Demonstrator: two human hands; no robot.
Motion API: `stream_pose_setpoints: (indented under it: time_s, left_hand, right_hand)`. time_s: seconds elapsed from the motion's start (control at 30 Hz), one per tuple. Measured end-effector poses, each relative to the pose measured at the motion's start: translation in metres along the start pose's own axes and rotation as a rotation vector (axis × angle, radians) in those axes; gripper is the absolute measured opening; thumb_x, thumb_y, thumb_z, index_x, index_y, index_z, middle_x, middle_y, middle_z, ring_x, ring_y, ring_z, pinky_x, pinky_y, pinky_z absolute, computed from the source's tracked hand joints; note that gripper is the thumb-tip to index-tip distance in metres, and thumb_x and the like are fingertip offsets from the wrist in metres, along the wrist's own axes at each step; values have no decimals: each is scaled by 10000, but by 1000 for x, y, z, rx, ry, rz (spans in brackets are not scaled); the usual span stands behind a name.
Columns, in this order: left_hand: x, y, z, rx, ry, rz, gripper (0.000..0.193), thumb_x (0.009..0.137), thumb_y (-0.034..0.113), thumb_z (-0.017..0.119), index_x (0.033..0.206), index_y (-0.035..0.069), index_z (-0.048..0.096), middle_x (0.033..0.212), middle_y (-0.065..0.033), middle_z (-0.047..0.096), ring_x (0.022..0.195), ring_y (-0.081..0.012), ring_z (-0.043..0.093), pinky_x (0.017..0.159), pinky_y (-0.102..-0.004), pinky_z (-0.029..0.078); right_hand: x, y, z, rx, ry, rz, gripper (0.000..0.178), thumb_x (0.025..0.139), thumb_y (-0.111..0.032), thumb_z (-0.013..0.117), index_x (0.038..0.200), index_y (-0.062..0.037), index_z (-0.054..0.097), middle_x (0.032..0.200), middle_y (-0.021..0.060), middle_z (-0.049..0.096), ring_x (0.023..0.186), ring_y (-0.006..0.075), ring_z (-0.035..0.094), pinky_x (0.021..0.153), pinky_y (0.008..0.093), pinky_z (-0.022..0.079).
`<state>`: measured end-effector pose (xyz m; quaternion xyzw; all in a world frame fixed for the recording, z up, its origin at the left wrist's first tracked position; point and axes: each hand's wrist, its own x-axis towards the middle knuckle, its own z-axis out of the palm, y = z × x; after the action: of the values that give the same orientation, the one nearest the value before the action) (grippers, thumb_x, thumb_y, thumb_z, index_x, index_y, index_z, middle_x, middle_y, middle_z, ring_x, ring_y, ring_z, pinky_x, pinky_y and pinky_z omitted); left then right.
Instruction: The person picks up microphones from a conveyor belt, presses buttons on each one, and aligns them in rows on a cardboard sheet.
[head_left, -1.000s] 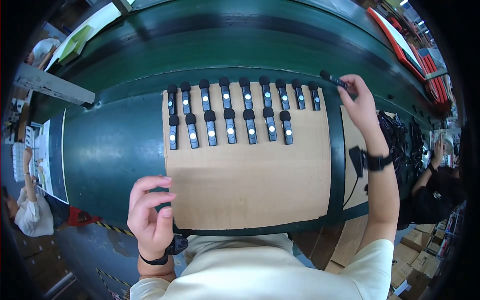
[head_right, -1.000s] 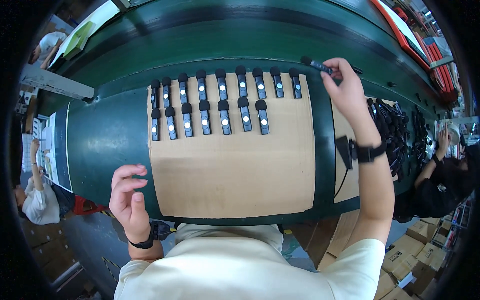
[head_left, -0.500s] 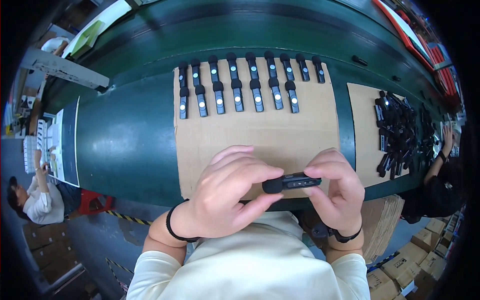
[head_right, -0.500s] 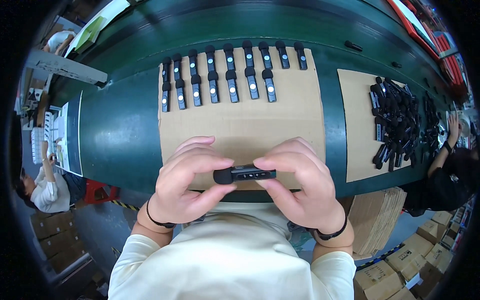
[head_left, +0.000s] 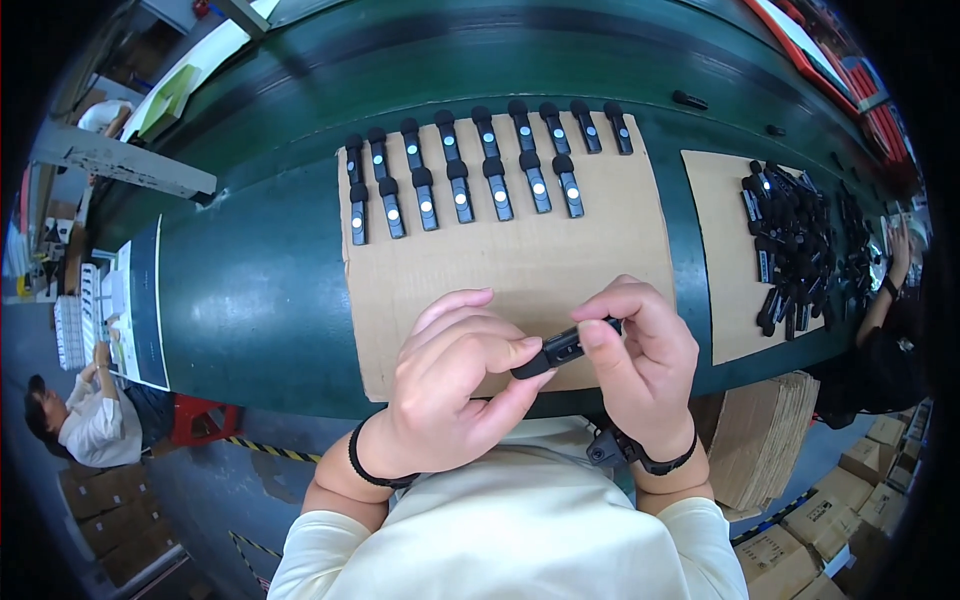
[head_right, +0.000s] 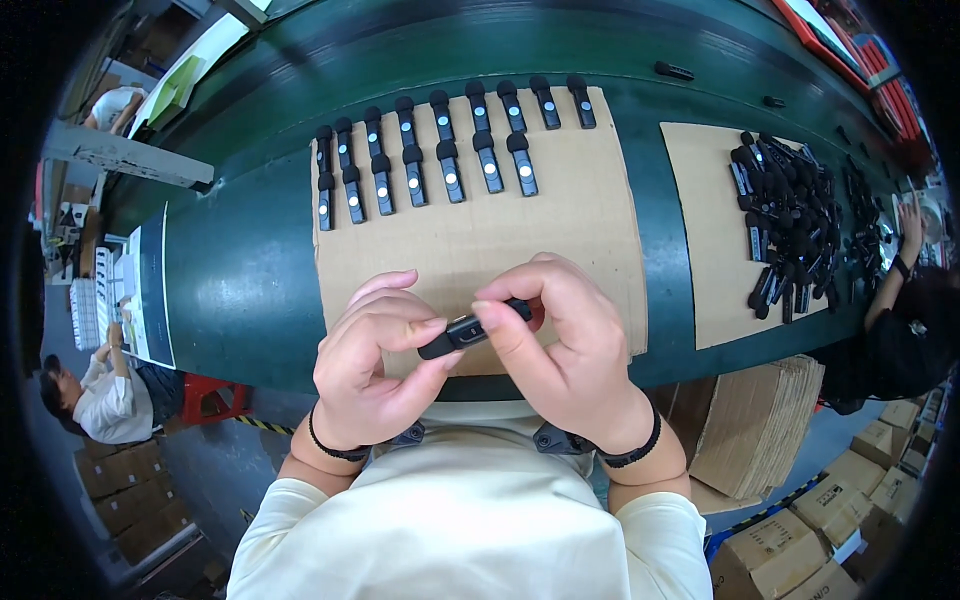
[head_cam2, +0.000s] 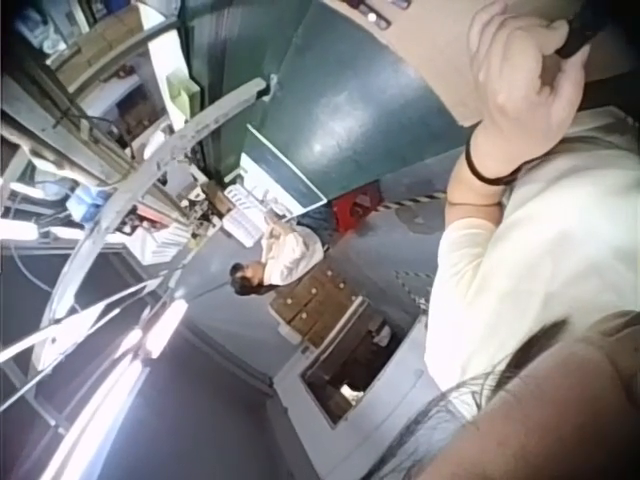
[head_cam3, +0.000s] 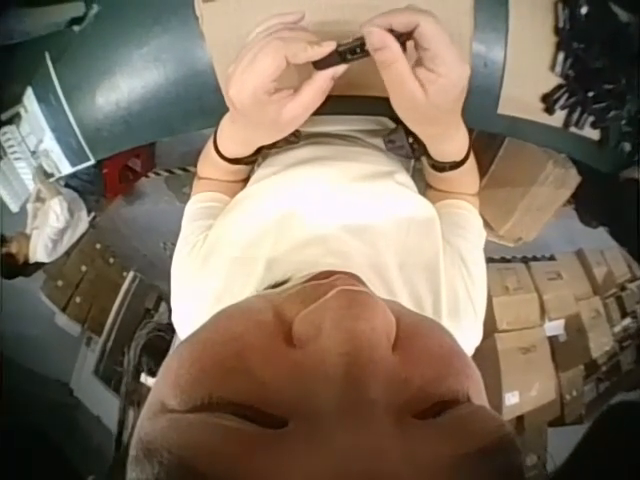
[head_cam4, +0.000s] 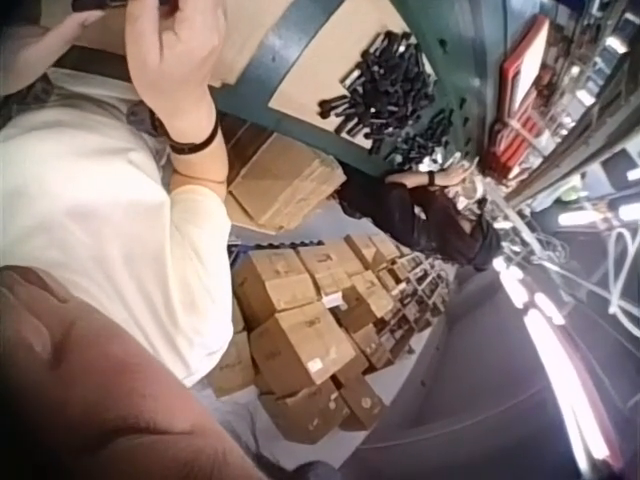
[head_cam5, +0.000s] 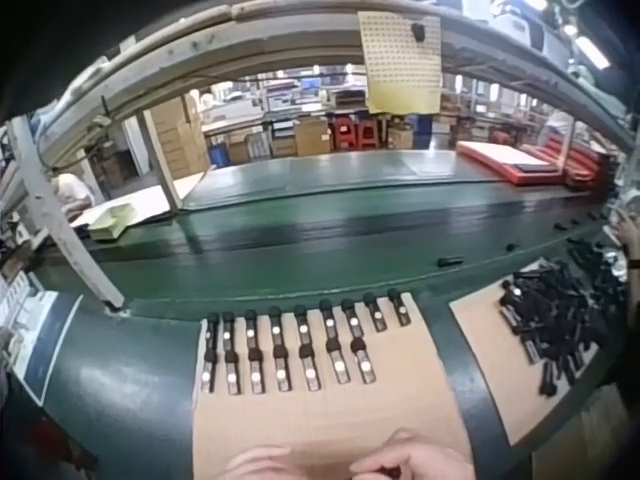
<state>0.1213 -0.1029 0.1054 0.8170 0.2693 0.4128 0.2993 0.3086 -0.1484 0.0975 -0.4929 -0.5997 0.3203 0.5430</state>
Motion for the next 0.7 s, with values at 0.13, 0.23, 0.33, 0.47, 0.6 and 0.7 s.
stream_pose_setpoints:
  time_s: [0.13,0.23,0.33,0.47,0.6,0.7]
  left_hand:
    - [0,-3,-1,-50,-11,-29,239,718,-4,784,900,34,635,823,-93,691,753,-226,670,922,-480,487]
    - [-2,-4,-2,-96,-19,-65,231,730,-29,764,900,36,623,827,-98,693,782,-213,671,981,-509,455]
    - [-3,-7,-2,-118,3,-72,225,736,-28,758,910,30,627,834,-99,695,799,-211,671,990,-509,448]
    - [-2,-9,-4,-141,-5,-86,221,747,-9,757,926,19,632,841,-105,696,816,-216,671,1001,-512,439]
    - [-3,-10,-5,-153,-13,-88,225,755,13,760,944,10,639,869,-114,700,830,-225,672,1006,-516,434]
    - [-3,-12,-6,-165,-10,-88,258,744,26,776,968,20,648,891,-102,701,828,-239,680,968,-490,459]
  right_hand:
    - [0,-3,-7,-25,-39,62,144,968,-96,563,998,33,619,839,66,605,720,99,533,650,216,418]
    - [0,-9,-10,-60,-41,108,176,987,-89,521,1046,40,625,881,86,638,769,113,576,699,221,445]
    - [0,-9,-12,-108,-12,156,217,997,-90,495,1111,45,622,939,107,668,828,133,615,760,226,466]
    - [4,8,-17,-195,263,-16,262,914,34,545,1165,47,618,974,122,687,858,206,657,795,295,519]
    - [4,11,-15,-87,297,-164,339,851,59,590,1189,33,607,1003,139,688,856,245,655,809,331,513]
    - [2,1,-9,-25,-31,-163,387,781,45,687,1161,15,619,981,134,689,823,277,646,763,351,507]
